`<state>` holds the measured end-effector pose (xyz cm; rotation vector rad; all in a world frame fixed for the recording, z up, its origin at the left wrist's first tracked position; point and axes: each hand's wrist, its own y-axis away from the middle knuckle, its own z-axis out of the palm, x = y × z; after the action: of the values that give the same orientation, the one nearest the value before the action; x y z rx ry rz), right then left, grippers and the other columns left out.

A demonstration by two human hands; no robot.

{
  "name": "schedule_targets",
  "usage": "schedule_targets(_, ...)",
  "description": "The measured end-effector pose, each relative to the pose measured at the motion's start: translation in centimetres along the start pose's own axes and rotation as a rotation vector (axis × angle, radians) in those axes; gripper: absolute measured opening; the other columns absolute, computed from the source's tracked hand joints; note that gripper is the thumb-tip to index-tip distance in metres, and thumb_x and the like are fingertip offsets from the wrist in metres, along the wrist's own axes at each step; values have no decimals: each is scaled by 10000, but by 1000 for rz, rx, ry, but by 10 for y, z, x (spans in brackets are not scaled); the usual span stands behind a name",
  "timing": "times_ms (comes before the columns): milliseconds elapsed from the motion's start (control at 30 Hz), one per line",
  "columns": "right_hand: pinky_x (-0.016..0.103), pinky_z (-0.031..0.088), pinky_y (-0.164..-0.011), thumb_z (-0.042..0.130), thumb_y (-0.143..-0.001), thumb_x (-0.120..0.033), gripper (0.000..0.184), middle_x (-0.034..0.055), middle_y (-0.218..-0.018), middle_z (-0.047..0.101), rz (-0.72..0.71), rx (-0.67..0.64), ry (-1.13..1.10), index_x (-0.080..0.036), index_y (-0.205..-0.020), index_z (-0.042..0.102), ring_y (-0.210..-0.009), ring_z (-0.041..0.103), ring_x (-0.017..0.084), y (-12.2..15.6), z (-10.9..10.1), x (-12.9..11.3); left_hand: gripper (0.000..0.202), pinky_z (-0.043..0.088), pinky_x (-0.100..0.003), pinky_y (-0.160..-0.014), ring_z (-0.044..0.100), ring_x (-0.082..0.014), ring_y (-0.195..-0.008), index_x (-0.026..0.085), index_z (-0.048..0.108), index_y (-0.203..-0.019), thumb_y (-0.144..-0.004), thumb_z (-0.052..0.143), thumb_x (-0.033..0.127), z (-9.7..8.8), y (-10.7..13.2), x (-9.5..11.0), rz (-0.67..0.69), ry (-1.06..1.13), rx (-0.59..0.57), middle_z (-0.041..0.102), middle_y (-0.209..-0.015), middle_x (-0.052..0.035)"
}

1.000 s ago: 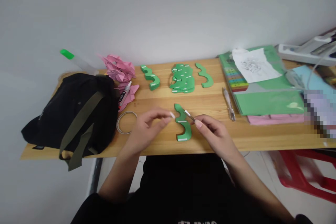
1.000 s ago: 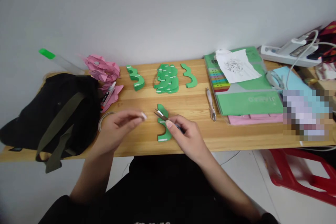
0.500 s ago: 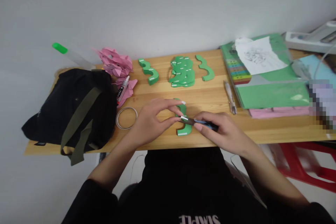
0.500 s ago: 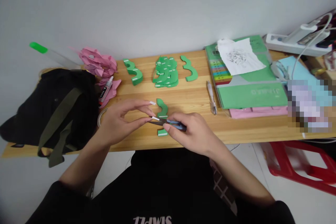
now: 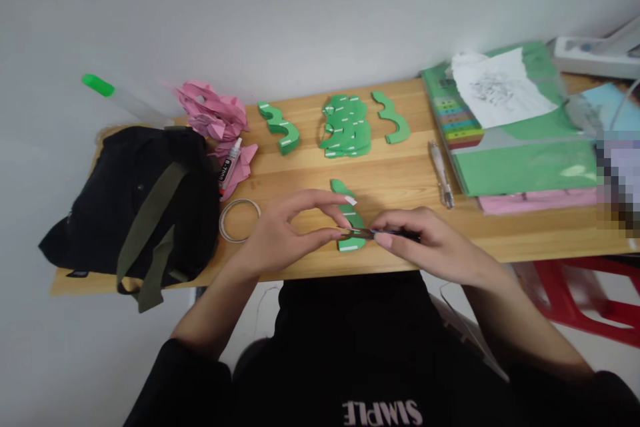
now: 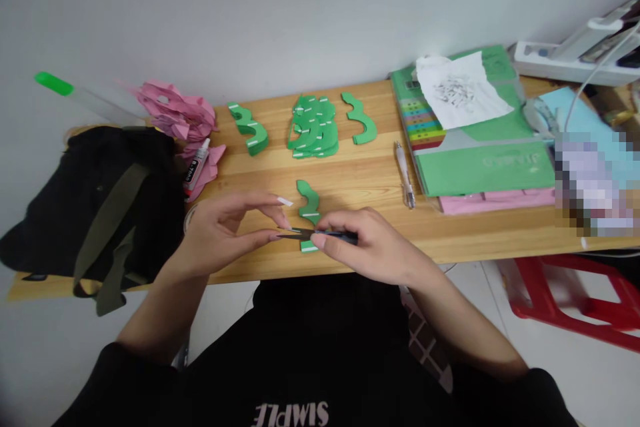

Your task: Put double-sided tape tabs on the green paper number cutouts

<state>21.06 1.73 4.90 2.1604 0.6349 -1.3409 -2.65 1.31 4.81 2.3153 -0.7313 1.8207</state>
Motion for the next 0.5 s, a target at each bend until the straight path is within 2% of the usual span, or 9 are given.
schedule_targets(200, 235, 321, -504, 474, -911, -469, 353, -33, -601, 471, 31, -52, 19, -168, -811, 628, -540, 409, 92, 0, 0, -1, 360, 514, -326, -881, 700, -150, -807, 241, 662, -1124, -783, 738, 155, 3, 1, -4, 27, 15, 20, 741, -797, 1)
schedule_targets(500, 239, 306, -510, 441, -934, -468, 399, -58, -560, 309, 27, -114, 9, -194, -646, 482, -519, 363, 89, 1, -7, -6, 410, 521, -328, -845, 688, -146, -794, 254, 640, -1170, -791, 722, 121, 15, 4, -13, 173, 73, 100, 736, -821, -5)
